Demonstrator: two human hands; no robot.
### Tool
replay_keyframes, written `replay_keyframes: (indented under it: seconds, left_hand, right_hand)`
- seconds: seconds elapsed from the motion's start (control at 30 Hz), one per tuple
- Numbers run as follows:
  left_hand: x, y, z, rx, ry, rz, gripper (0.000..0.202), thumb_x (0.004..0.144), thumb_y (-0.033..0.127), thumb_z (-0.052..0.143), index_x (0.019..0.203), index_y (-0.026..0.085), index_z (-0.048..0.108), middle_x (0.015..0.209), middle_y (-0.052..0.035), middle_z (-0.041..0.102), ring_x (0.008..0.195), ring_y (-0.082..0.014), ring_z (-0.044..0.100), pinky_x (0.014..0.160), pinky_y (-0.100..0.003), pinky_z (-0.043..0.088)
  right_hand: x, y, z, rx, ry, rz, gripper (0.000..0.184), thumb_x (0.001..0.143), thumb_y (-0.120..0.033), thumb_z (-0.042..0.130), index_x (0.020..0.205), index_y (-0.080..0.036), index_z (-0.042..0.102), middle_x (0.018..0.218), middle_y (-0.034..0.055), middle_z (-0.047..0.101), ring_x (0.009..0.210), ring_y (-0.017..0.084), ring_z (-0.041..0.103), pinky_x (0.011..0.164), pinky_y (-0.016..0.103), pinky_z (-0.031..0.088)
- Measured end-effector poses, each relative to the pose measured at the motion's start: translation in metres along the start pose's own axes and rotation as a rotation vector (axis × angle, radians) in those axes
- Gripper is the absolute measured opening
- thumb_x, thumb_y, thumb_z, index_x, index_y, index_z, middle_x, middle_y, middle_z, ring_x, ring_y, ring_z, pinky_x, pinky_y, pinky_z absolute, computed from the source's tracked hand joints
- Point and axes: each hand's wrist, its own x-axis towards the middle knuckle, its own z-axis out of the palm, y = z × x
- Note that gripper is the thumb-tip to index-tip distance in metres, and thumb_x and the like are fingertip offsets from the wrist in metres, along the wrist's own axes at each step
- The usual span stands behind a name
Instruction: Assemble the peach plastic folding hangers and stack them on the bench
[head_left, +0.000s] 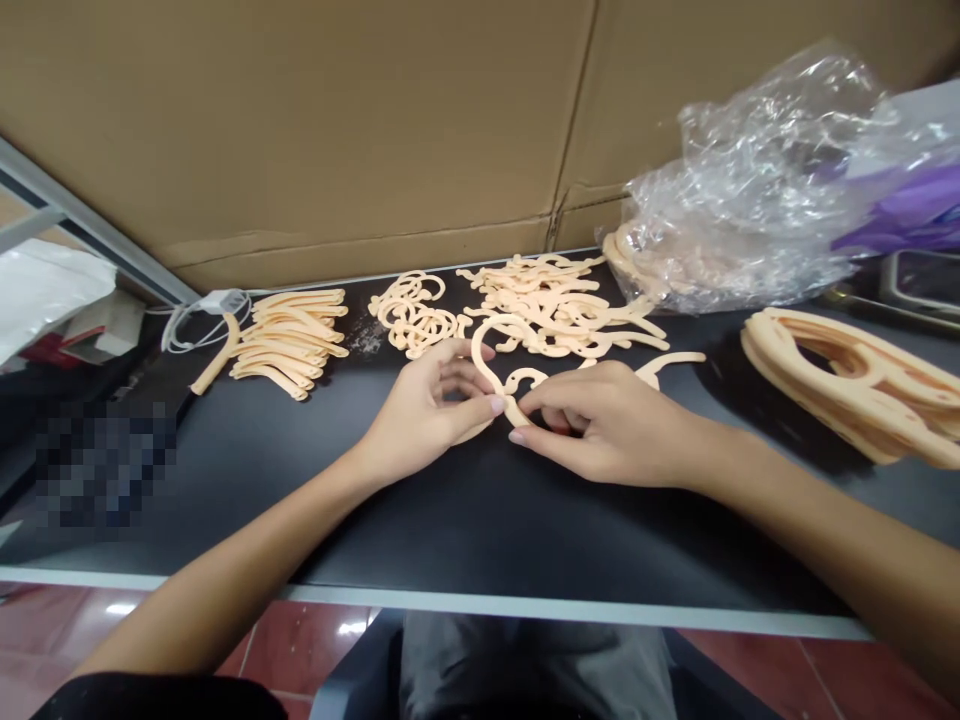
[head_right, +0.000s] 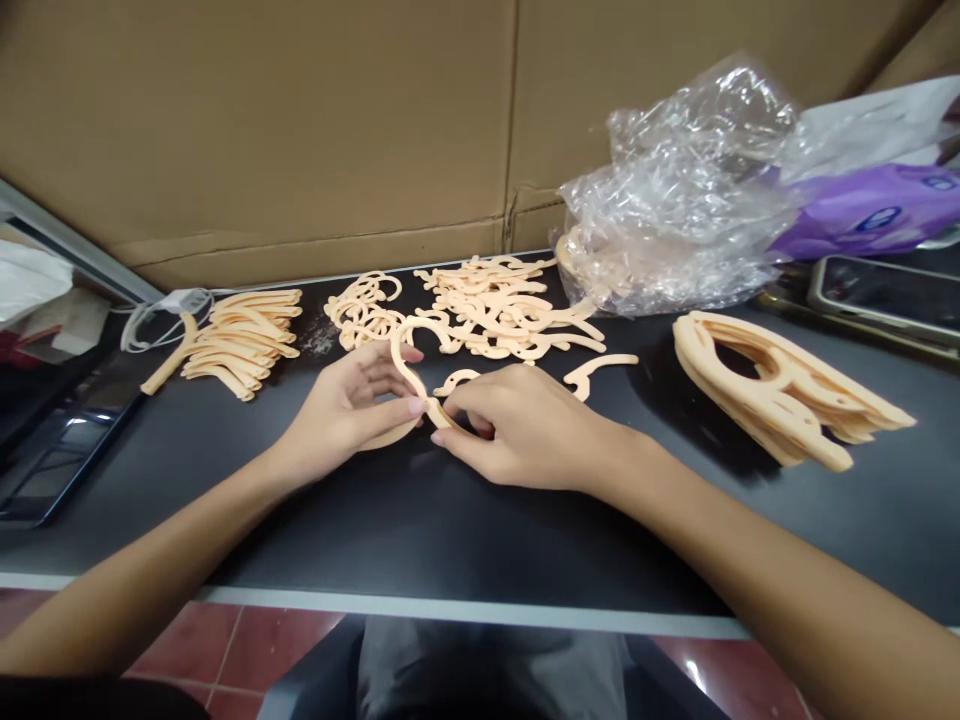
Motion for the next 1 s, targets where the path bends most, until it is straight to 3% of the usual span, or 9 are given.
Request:
replay_keyframes:
  seconds: [0.2,0.3,0.4,0.5,0.6,0.67,0.83,1.0]
  left_hand:
    - [-0.001,-0.003,0.001,-0.21,0.077,-0.117,0.045,0.072,0.014,0.074,0.111,0.017,0.051,0.089,0.0005,0.064,0.083,-0.0119,0.064,0.083,-0.029,0.051]
    - [0.001,-0.004,-0.001,-0.236,0.106,-0.102,0.051,0.07,0.014,0.073,0.114,0.02,0.047,0.092,0.0015,0.061,0.084,-0.0116,0.063,0.085,-0.03,0.051]
    - [0.003,-0.005,-0.007,-0.094,0.207,0.031,0.053,0.071,0.019,0.074,0.115,0.022,0.046,0.1,-0.0001,0.056,0.09,-0.0132,0.06,0.086,-0.031,0.051]
    - [0.003,-0.003,-0.011,0.267,0.287,0.265,0.044,0.076,0.022,0.072,0.114,0.022,0.05,0.11,-0.0048,0.056,0.101,-0.018,0.056,0.089,-0.035,0.05]
    - [0.0,-0.002,-0.012,0.594,0.204,0.464,0.026,0.083,0.02,0.065,0.108,0.02,0.058,0.11,-0.0073,0.058,0.106,-0.0213,0.055,0.095,-0.039,0.048]
    - [-0.002,-0.003,-0.011,0.666,0.131,0.509,0.018,0.086,0.017,0.06,0.104,0.018,0.061,0.107,-0.0077,0.059,0.106,-0.0217,0.056,0.095,-0.039,0.047]
    - [-0.002,-0.012,-0.01,0.753,-0.043,0.446,0.017,0.086,0.022,0.062,0.102,0.017,0.065,0.107,-0.0079,0.062,0.107,-0.0238,0.055,0.099,-0.042,0.045]
    - [-0.001,-0.012,-0.013,0.847,-0.098,0.407,0.017,0.083,0.019,0.065,0.1,0.018,0.066,0.106,-0.0064,0.064,0.108,-0.0234,0.054,0.101,-0.04,0.044]
  right_hand:
    - [0.0,0.001,0.008,-0.101,0.074,0.013,0.025,0.093,-0.03,0.054,0.079,-0.015,0.068,0.055,-0.0033,0.051,0.049,0.01,0.043,0.054,0.025,0.029]
    - [-0.001,0.001,0.009,-0.152,0.059,-0.001,0.028,0.095,-0.03,0.051,0.081,-0.014,0.068,0.059,-0.0008,0.055,0.052,0.011,0.048,0.055,0.027,0.028]
    - [-0.001,-0.003,0.009,-0.183,0.0,-0.03,0.029,0.097,-0.029,0.049,0.083,-0.013,0.069,0.064,0.0017,0.06,0.057,0.013,0.053,0.057,0.028,0.03]
    - [-0.001,-0.01,0.01,-0.22,-0.076,-0.054,0.031,0.099,-0.028,0.048,0.085,-0.013,0.071,0.07,0.0039,0.065,0.062,0.014,0.057,0.06,0.028,0.033]
    - [-0.003,-0.015,0.015,-0.291,-0.065,-0.08,0.034,0.101,-0.03,0.047,0.087,-0.013,0.073,0.069,0.0042,0.066,0.06,0.014,0.056,0.058,0.029,0.031]
    - [-0.003,-0.016,0.019,-0.337,-0.034,-0.099,0.036,0.102,-0.032,0.047,0.087,-0.014,0.074,0.069,0.0042,0.066,0.059,0.013,0.056,0.056,0.029,0.03]
    - [-0.004,-0.01,0.023,-0.359,0.09,-0.122,0.034,0.1,-0.031,0.05,0.084,-0.015,0.076,0.068,0.0042,0.067,0.057,0.013,0.057,0.056,0.029,0.033]
    - [-0.001,0.006,0.01,-0.374,0.368,-0.022,0.023,0.092,-0.02,0.055,0.08,-0.017,0.074,0.068,0.0041,0.07,0.06,0.016,0.062,0.059,0.029,0.039]
